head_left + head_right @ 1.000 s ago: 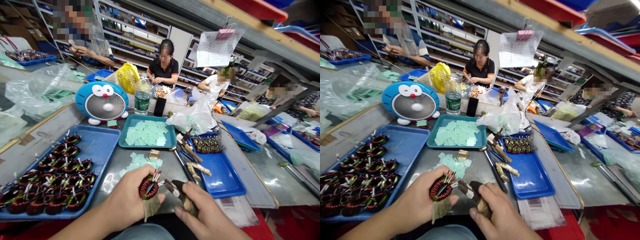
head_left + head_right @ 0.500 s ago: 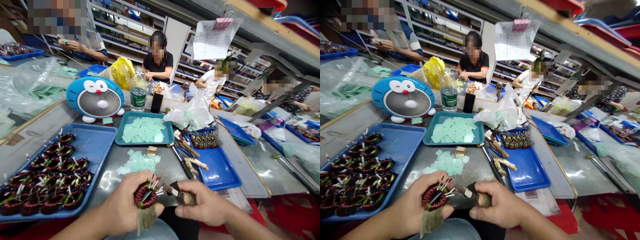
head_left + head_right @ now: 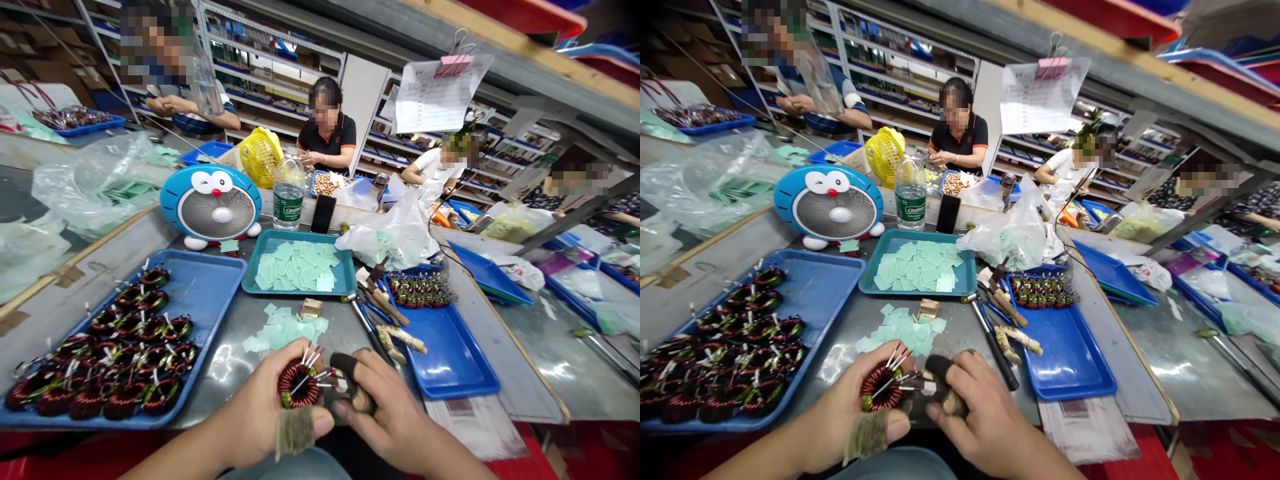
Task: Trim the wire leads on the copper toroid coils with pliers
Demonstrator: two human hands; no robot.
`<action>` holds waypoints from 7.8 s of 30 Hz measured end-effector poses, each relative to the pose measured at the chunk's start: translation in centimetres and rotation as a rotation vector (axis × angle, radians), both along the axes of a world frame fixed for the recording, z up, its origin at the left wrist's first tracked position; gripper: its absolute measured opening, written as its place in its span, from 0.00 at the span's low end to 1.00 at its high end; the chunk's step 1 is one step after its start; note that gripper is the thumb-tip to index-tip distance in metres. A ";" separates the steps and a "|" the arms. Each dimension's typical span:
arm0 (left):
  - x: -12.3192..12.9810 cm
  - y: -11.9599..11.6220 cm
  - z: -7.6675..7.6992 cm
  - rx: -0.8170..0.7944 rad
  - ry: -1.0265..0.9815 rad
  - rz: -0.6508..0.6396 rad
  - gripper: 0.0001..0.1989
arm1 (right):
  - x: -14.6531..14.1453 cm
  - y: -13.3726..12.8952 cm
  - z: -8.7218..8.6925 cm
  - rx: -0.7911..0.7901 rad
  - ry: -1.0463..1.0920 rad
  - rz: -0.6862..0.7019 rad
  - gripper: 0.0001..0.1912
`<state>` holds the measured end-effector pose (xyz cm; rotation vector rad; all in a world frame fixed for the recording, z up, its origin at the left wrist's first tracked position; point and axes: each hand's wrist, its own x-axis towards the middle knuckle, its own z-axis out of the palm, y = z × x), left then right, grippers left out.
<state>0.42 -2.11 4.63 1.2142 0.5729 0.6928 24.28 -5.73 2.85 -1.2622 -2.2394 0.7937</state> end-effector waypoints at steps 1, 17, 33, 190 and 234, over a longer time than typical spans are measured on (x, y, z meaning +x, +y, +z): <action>0.1 -0.1 0.0 -0.014 -0.010 -0.002 0.22 | 0.2 0.0 -0.1 0.026 -0.012 0.001 0.05; -1.0 -0.2 0.2 0.054 0.168 -0.016 0.16 | 1.9 -0.3 1.1 0.178 -0.156 -0.053 0.11; -1.3 -0.6 0.8 0.247 0.229 -0.085 0.16 | 1.1 0.9 2.4 -0.217 0.017 0.148 0.06; -2.9 0.9 2.8 0.186 0.412 -0.186 0.18 | 1.9 3.1 4.5 0.394 -0.477 0.159 0.03; -0.6 0.8 -0.1 1.031 0.756 0.207 0.19 | -0.7 -2.8 2.1 -0.037 -0.180 -0.159 0.06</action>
